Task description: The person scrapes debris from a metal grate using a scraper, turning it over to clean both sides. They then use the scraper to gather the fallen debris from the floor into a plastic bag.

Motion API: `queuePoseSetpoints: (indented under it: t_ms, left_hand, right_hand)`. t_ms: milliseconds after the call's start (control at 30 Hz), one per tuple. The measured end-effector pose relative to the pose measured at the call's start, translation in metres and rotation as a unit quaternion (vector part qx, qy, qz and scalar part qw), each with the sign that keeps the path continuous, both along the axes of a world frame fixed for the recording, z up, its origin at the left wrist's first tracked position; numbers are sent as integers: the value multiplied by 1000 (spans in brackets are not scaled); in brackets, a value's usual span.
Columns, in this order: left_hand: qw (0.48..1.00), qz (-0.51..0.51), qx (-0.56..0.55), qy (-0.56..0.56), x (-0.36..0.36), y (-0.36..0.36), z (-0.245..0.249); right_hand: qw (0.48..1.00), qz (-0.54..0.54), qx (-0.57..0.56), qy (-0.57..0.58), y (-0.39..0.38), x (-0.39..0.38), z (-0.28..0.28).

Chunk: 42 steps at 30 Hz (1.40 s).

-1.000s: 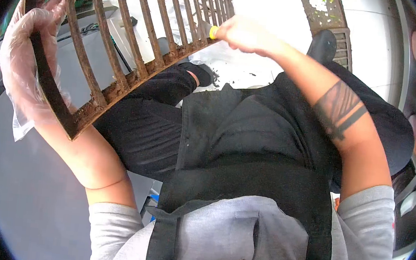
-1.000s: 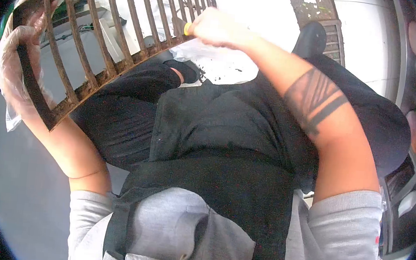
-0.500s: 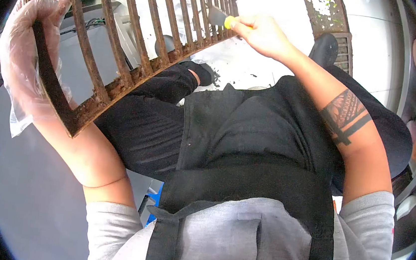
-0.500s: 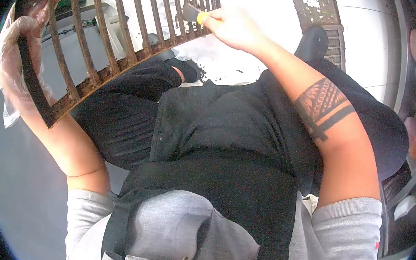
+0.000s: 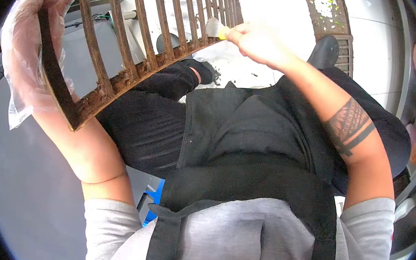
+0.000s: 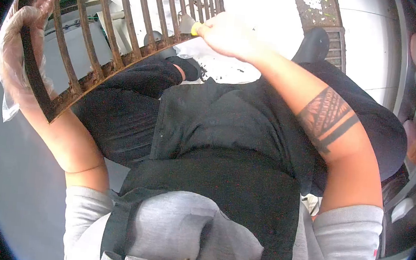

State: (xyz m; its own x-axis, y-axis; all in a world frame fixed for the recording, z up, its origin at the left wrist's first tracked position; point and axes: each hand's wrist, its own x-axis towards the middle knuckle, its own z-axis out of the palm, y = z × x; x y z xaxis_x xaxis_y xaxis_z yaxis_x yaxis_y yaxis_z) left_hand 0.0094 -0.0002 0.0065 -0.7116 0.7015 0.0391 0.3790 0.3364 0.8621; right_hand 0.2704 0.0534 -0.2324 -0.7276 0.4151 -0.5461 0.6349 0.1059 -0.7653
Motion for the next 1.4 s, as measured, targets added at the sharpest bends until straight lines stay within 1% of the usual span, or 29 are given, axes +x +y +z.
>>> queuePoseSetpoints:
  t_ms: [67,100,167,200,233,267,300,367,400,467,500,567,600,667,700,733,767,800,867,900,967,1100,1167,1200,1233,1267,1300,1367,1400]
  left_hand:
    - [1000,0,-7,0,-2,1,1]
    - [1000,0,-9,-1,-2,1,2]
    - [999,-30,-5,14,-2,-1,3]
    - [999,-38,-3,18,-2,-2,3]
    - [1000,-17,-15,17,-4,-1,2]
    - [1000,-6,-22,18,-6,0,2]
    - [999,4,-28,19,-8,1,1]
    - [1000,4,4,-13,-8,1,-1]
    - [1000,5,15,-25,-6,0,-1]
    - [998,27,-49,-1,2,-3,6]
    - [997,35,-70,7,6,-4,8]
    - [999,33,8,-10,12,2,8]
    - [999,32,7,-8,11,3,8]
    - [1000,16,17,7,10,4,5]
    - [1000,17,18,6,4,0,3]
    - [996,-59,17,64,-5,-6,2]
    - [983,-136,14,122,-12,-11,3]
    - [983,-137,13,123,-10,-7,4]
    - [998,59,21,-9,0,6,4]
    - [998,59,20,-10,4,6,5]
    - [999,50,-5,-5,9,1,9]
    - [995,93,-43,-13,-2,9,6]
    - [997,56,-30,-54,-17,6,3]
    - [996,43,-26,-69,-18,5,3]
    - [998,28,-40,-38,-15,2,7]
    - [998,21,-50,-20,-13,2,7]
    - [998,13,-59,-2,-11,3,8]
    - [1000,-3,-8,-27,-6,5,5]
    - [999,-9,9,-36,-6,6,5]
  right_hand:
    - [972,-54,-230,-7,14,2,1]
    - [972,-55,-230,-7,16,3,10]
    - [988,-121,-91,-23,16,7,33]
    - [989,-118,-90,-25,11,9,23]
    - [988,-66,99,95,3,11,8]
    - [936,-12,281,211,-2,15,-6]
    - [936,-12,281,212,-5,22,1]
    - [931,176,288,141,-8,39,26]
    - [930,177,289,139,-4,38,28]
    - [944,96,293,116,4,31,29]
    - [944,98,294,117,9,28,31]
    - [949,149,253,111,17,18,34]
    - [950,147,252,113,19,17,35]
    - [941,220,248,66,22,19,38]
    - [941,222,248,65,27,17,45]
    - [966,158,198,45,32,12,54]
    - [977,125,171,35,32,8,60]
    - [985,91,144,26,31,4,66]
    - [986,96,136,26,26,-2,73]
    - [986,96,135,26,20,-2,70]
    - [971,118,207,33,3,-3,57]
    - [975,102,194,36,-3,1,43]
    - [998,61,-17,-15,9,1,52]
    - [998,60,-14,-16,11,4,40]
    - [986,24,-164,11,11,8,19]
    - [949,-11,-313,39,10,9,2]
    - [948,-11,-314,42,7,10,-4]
    - [895,-55,-434,88,-1,16,-16]
    - [895,-56,-434,88,-2,16,-10]
